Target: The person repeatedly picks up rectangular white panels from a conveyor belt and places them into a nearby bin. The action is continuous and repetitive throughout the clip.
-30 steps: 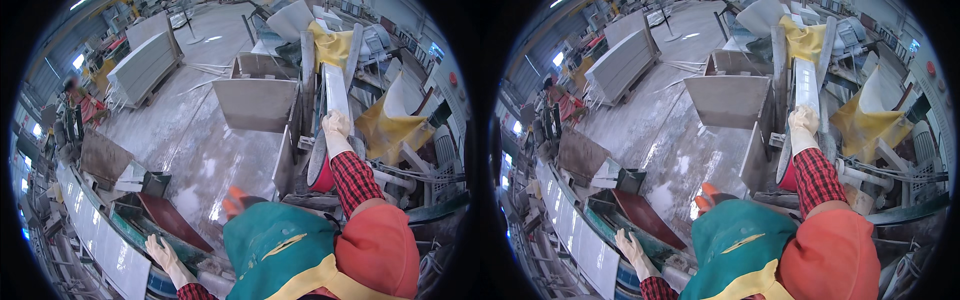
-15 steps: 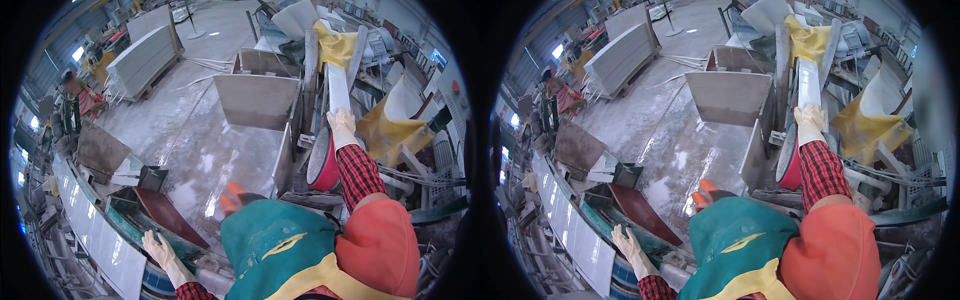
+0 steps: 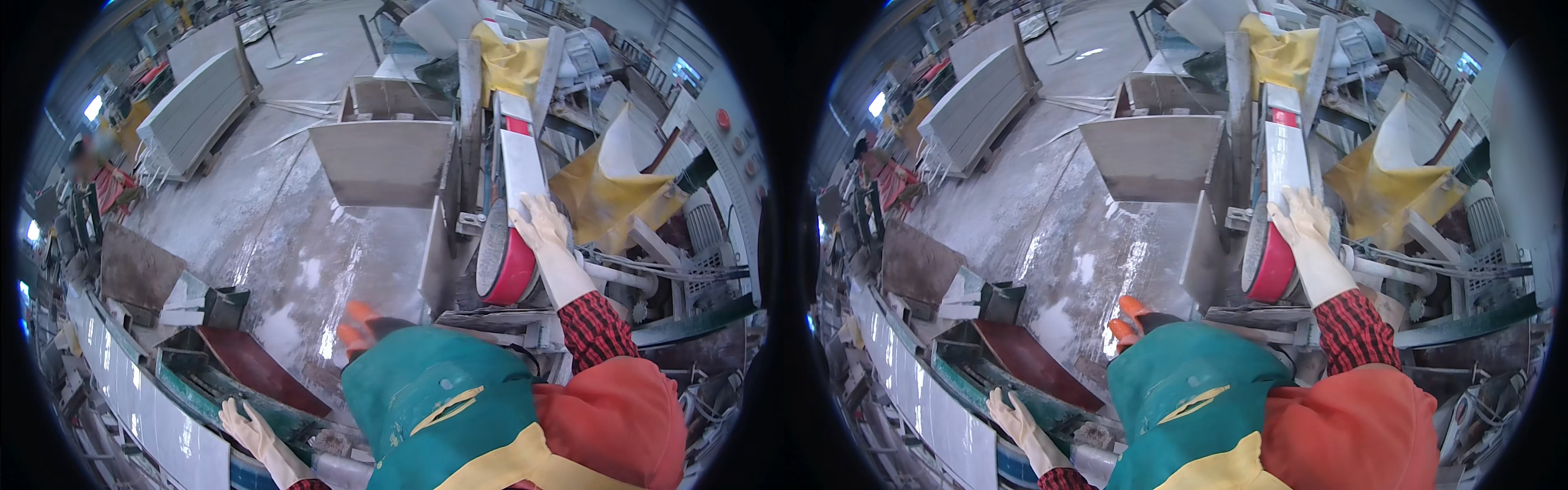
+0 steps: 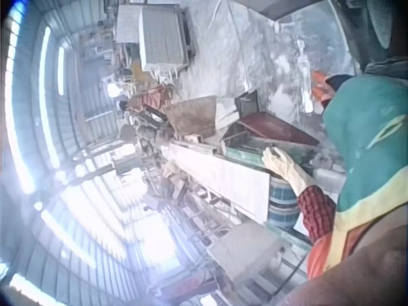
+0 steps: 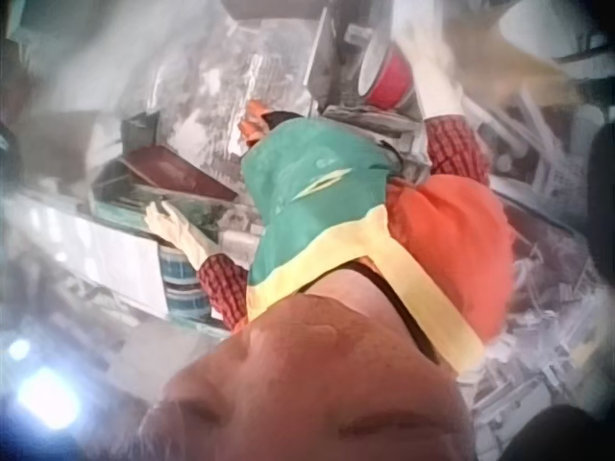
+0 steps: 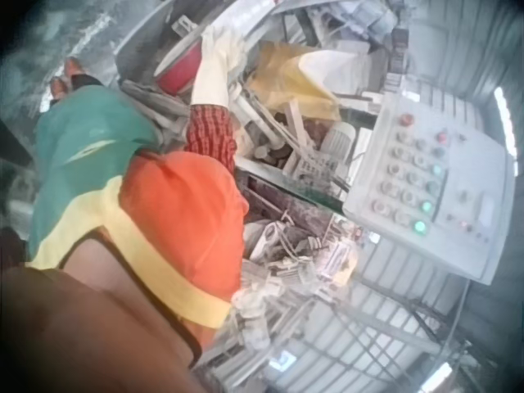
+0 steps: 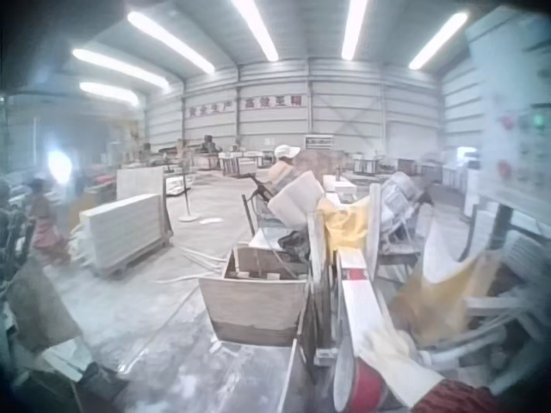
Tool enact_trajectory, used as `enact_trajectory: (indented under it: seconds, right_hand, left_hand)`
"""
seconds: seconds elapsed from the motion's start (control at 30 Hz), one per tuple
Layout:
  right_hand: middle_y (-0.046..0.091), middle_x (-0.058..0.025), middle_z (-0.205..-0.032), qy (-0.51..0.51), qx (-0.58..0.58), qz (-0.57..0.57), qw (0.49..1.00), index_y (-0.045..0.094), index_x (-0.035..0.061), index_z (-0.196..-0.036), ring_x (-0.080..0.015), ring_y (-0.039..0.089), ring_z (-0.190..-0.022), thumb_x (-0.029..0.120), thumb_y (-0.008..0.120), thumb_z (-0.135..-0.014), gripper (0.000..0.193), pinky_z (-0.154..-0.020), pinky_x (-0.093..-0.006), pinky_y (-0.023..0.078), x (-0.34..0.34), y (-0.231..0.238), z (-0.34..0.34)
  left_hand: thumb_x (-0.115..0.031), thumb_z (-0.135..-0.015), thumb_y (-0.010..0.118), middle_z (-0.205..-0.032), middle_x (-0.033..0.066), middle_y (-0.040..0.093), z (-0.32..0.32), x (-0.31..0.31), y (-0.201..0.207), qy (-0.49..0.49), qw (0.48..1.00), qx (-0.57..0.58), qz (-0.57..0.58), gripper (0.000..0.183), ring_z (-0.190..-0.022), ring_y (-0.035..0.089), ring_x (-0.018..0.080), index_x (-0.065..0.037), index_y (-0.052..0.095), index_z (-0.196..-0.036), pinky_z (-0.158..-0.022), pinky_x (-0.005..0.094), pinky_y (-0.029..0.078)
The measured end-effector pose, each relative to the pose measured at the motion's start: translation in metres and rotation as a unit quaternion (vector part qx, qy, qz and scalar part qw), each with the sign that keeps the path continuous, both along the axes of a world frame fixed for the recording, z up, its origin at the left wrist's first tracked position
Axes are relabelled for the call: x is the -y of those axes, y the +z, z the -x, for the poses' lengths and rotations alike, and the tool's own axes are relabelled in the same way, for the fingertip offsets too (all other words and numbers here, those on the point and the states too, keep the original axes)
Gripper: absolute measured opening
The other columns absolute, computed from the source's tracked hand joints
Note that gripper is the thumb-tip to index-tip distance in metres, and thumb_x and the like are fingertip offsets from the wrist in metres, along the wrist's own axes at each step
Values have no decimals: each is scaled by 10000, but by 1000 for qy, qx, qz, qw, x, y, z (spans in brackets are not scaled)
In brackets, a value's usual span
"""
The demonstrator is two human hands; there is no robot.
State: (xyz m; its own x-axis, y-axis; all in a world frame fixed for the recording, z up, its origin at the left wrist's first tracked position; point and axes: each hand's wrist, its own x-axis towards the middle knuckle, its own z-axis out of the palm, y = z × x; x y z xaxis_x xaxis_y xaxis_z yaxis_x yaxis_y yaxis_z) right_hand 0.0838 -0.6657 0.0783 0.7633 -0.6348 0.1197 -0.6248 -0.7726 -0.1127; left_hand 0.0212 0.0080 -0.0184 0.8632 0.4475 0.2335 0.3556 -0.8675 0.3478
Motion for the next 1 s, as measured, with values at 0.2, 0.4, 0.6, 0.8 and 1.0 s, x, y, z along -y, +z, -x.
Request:
enact_trajectory:
  seconds: [0.2,0.4,0.6,0.8,1.0]
  right_hand:
    - [532,-111,-1308,9,-21,48,999,511,209,-1373,-334,492,-1237,573,529,-904,594,-1050,-466,339,16,-3,-33]
    - [512,-113,-1371,-4,-4,96,995,510,208,-1362,-354,477,-1256,540,499,-934,542,-1068,-470,318,40,-14,-73]
    - [455,-88,-1470,-32,-53,39,997,455,259,-1443,-381,425,-1339,557,447,-961,567,-1136,-482,290,66,-2,-116]
    - [500,-95,-1420,-63,-41,95,993,429,239,-1453,-380,523,-1231,559,440,-951,596,-1056,-476,353,97,-16,-158]
    - [517,-120,-1411,-104,-25,99,989,403,274,-1486,-368,528,-1244,577,423,-938,626,-1064,-470,343,124,-30,-183]
  left_hand:
    - [-253,-987,558,-1477,171,471,1,3,6,-5,1000,-21,7,438,-1450,297,343,-52,522,-1374,-1213,434,172]
    - [-237,-990,554,-1483,173,463,1,1,3,-14,1000,-16,2,426,-1451,296,344,-52,522,-1372,-1213,437,172]
    - [-231,-989,555,-1489,175,458,0,-2,-1,-3,999,-30,-13,415,-1456,286,349,-54,534,-1364,-1213,438,174]
    - [-235,-987,561,-1485,176,463,2,-2,1,-19,999,-36,-32,423,-1455,290,347,-53,531,-1367,-1212,442,173]
    - [-178,-951,588,-1453,185,496,1,-2,-3,-15,999,-25,-45,419,-1423,341,362,-45,550,-1347,-1205,447,194]
